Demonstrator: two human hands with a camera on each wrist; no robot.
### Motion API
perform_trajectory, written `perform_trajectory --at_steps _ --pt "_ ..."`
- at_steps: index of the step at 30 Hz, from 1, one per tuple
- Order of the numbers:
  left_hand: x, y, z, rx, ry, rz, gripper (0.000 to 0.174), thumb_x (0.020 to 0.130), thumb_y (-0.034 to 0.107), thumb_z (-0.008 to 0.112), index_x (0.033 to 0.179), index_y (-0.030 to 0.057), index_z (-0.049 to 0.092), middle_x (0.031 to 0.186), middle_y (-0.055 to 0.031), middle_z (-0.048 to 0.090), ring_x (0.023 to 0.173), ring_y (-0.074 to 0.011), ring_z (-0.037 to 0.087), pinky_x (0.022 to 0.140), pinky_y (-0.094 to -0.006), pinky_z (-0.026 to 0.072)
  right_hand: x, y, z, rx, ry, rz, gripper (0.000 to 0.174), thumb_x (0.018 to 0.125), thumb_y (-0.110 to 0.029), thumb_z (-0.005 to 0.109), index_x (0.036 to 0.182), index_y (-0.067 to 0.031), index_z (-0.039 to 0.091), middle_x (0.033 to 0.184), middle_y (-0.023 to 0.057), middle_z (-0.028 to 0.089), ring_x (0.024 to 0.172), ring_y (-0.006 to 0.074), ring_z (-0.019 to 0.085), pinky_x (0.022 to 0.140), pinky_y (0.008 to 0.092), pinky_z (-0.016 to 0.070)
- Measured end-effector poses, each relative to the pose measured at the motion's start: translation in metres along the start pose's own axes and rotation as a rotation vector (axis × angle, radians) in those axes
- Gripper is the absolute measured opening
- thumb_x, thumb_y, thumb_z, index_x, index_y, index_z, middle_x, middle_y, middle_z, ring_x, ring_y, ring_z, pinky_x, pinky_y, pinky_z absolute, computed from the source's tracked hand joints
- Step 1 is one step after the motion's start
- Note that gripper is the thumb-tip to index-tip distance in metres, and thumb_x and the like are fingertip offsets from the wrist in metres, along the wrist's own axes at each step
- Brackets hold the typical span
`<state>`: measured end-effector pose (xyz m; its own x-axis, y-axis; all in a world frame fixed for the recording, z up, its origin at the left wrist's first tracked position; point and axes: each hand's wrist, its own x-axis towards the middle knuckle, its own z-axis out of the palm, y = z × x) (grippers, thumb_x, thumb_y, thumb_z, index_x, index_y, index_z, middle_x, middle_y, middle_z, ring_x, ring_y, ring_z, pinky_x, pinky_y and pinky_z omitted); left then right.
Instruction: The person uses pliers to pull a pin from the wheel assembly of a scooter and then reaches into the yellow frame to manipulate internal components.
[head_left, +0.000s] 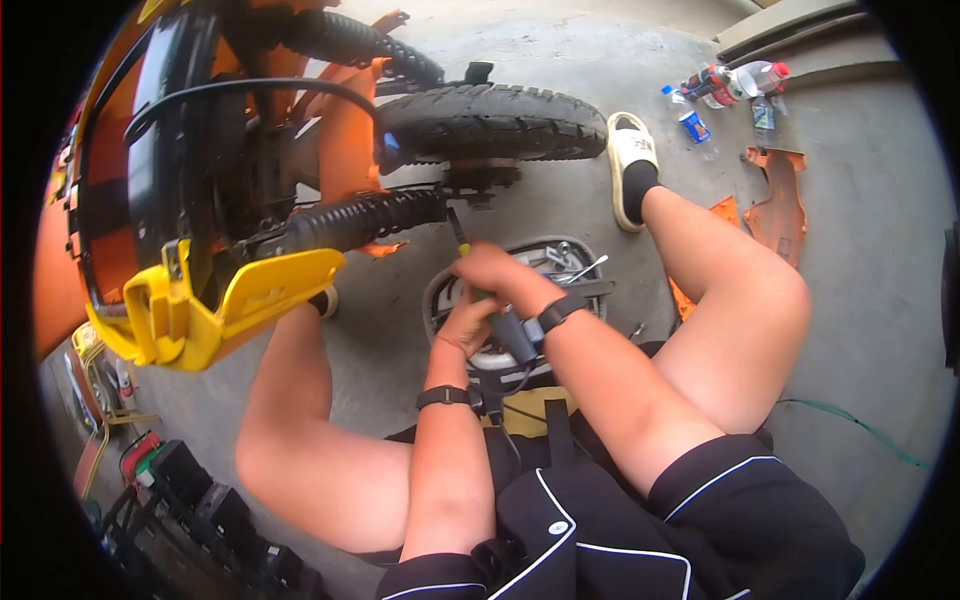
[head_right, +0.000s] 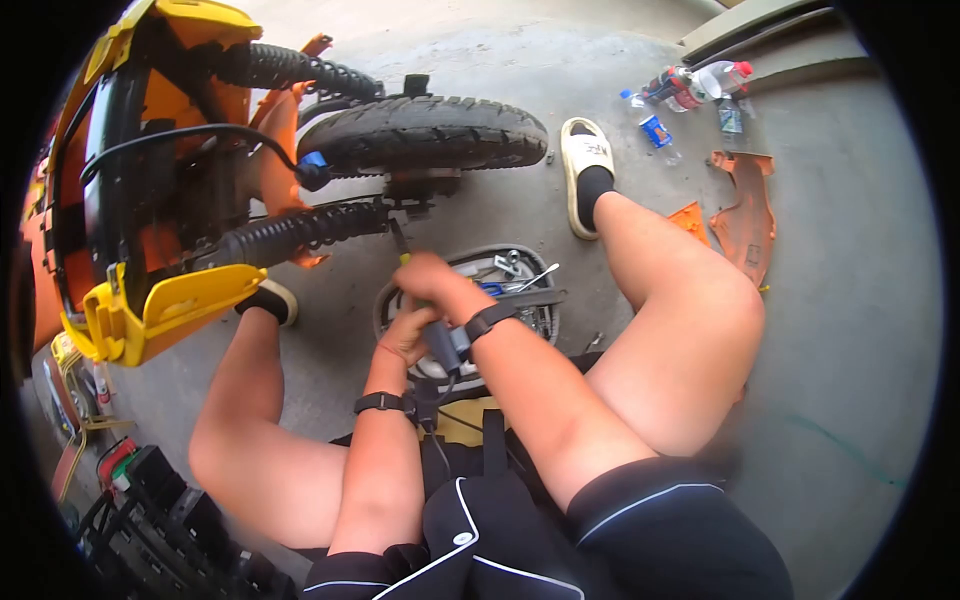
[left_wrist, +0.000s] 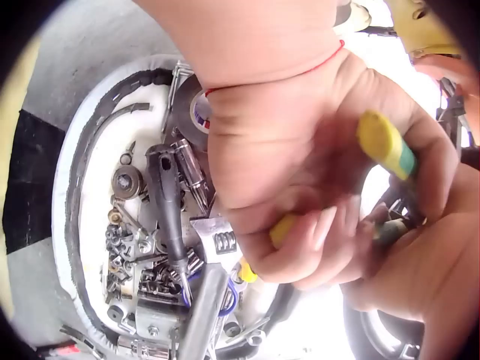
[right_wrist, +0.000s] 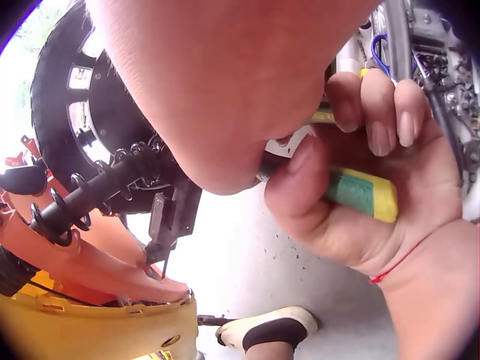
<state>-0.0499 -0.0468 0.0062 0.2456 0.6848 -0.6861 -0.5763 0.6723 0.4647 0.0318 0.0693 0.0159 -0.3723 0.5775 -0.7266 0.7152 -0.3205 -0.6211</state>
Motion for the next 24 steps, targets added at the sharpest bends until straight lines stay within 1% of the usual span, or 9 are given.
perform_trajectory --at_steps 1,3,4,5,7,10,12,18,24 --pt "-0.006 0.002 0.018 0.112 0.093 0.096 0.077 0.081 0.013 0.073 0.146 0.0108 0.033 0.119 -0.0112 0.061 0.112 -0.0288 0.060 0.095 -0.0389 0.0482 0.009 0.015 0.002 0.106 -0.055 -0.032 0.032 0.077 -0.025 0.062 0.087 0.0030 0.073 0.099 0.0276 0.070 0.097 0.0373 0.069 0.083 0.0424 0.0521" --pt "-0.008 -0.001 0.026 0.597 0.422 0.099 0.077 0.079 0.021 0.076 0.142 0.0037 0.035 0.124 -0.0136 0.058 0.116 -0.0284 0.058 0.097 -0.0365 0.0460 0.015 0.029 0.002 0.292 -0.148 0.015 0.026 0.076 -0.015 0.063 0.093 0.0037 0.068 0.086 0.0133 0.069 0.078 0.0216 0.064 0.070 0.0376 0.0492" --pt "-0.009 -0.005 0.028 0.852 0.571 0.192 0.073 0.074 0.027 0.079 0.131 0.0024 0.040 0.121 -0.0189 0.057 0.116 -0.0350 0.058 0.096 -0.0411 0.0469 0.016 0.029 0.001 0.296 -0.156 0.003 0.026 0.076 -0.015 0.063 0.093 0.0037 0.068 0.086 0.0133 0.069 0.078 0.0216 0.064 0.070 0.0376 0.0492" --pt "-0.010 -0.007 0.028 0.857 0.579 0.192 0.073 0.074 0.027 0.079 0.131 0.0024 0.040 0.121 -0.0189 0.057 0.116 -0.0350 0.058 0.096 -0.0411 0.0469 0.017 0.031 0.000 0.284 -0.092 0.035 0.027 0.077 -0.014 0.061 0.097 0.0033 0.069 0.087 0.0159 0.070 0.080 0.0244 0.066 0.071 0.0381 0.0504" --pt "-0.013 -0.004 0.039 1.178 0.878 0.283 0.071 0.072 0.027 0.079 0.126 0.0024 0.041 0.117 -0.0239 0.056 0.111 -0.0414 0.058 0.093 -0.0476 0.0469 0.013 0.032 0.001 0.269 -0.032 0.075 0.029 0.078 -0.013 0.060 0.101 0.0028 0.069 0.089 0.0185 0.071 0.082 0.0272 0.069 0.071 0.0386 0.0516" --pt "-0.012 -0.002 0.046 1.205 0.933 0.297 0.074 0.069 0.028 0.080 0.124 0.0015 0.040 0.116 -0.0244 0.054 0.110 -0.0436 0.055 0.092 -0.0495 0.0468 0.012 0.030 0.002 0.434 0.040 0.017 0.033 0.079 -0.005 0.056 0.110 0.0033 0.064 0.087 0.0191 0.070 0.076 0.0274 0.068 0.066 0.0380 0.0508" --pt "-0.011 -0.001 0.049 1.203 0.955 0.255 0.077 0.068 0.029 0.081 0.127 0.0007 0.039 0.118 -0.0242 0.053 0.112 -0.0430 0.055 0.094 -0.0488 0.0464 0.012 0.025 -0.001 0.488 -0.057 0.031 0.036 0.080 -0.001 0.052 0.115 0.0041 0.060 0.089 0.0189 0.069 0.072 0.0256 0.067 0.062 0.0356 0.0499" --pt "-0.008 -0.002 0.057 1.305 0.975 0.310 0.098 0.064 0.037 0.086 0.137 -0.0017 0.033 0.123 -0.0231 0.051 0.119 -0.0411 0.050 0.099 -0.0457 0.0436 0.008 0.010 0.004 0.668 0.029 0.039 0.035 0.082 -0.003 0.052 0.116 0.0020 0.060 0.086 0.0135 0.067 0.069 0.0217 0.064 0.060 0.0337 0.0483" --pt "-0.007 -0.005 0.049 1.297 1.011 0.276 0.098 0.065 0.037 0.086 0.138 -0.0015 0.033 0.123 -0.0234 0.050 0.118 -0.0419 0.050 0.099 -0.0457 0.0434 -0.003 0.001 -0.001 0.566 0.022 0.005 0.036 0.082 -0.002 0.051 0.116 0.0002 0.060 0.085 0.0124 0.066 0.069 0.0191 0.061 0.060 0.0321 0.0479"
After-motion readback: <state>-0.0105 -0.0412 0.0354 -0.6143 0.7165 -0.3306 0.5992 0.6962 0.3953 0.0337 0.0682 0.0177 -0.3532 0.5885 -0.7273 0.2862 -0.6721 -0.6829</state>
